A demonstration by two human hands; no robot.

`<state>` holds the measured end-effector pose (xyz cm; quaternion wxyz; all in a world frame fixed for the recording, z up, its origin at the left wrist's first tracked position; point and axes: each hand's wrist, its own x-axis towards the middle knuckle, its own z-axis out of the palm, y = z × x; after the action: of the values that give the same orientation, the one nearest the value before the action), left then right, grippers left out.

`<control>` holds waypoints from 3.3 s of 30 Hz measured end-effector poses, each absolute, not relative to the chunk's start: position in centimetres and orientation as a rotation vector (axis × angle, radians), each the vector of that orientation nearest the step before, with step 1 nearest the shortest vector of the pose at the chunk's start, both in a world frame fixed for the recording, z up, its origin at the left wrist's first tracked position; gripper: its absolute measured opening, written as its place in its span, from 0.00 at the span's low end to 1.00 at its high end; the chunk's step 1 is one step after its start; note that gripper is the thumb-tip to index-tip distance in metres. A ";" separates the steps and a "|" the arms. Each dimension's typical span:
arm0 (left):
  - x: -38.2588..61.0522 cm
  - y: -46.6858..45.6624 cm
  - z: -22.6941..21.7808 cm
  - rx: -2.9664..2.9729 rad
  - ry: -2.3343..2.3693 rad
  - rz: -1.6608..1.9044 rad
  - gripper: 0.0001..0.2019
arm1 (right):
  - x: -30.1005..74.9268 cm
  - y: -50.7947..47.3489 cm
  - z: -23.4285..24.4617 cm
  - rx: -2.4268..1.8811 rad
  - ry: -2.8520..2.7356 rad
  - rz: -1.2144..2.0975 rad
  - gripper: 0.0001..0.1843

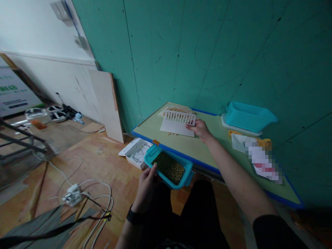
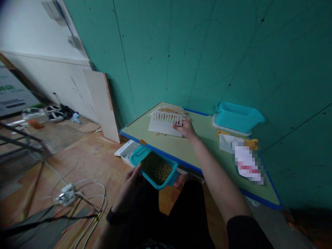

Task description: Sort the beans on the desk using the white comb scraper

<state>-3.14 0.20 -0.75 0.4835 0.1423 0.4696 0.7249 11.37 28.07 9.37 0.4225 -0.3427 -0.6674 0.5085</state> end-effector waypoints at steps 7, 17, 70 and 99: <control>-3.1 0.2 -0.8 0.348 1.128 1.763 0.22 | 11.2 27.7 9.2 -0.839 -1.723 1.297 0.24; -3.2 0.2 -0.7 0.370 1.173 1.751 0.23 | 11.1 25.6 9.7 -0.843 -1.748 1.314 0.25; -2.2 0.8 -0.2 0.383 1.151 1.778 0.24 | 11.0 28.0 8.7 -0.877 -1.645 1.129 0.26; -2.5 0.8 -0.5 0.370 1.190 1.740 0.25 | 10.8 26.8 9.1 -0.905 -1.713 1.102 0.19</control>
<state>-2.47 0.84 -0.54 0.4800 0.1517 0.4878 0.7132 10.83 26.84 9.12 0.4406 -0.3644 -0.6899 0.4440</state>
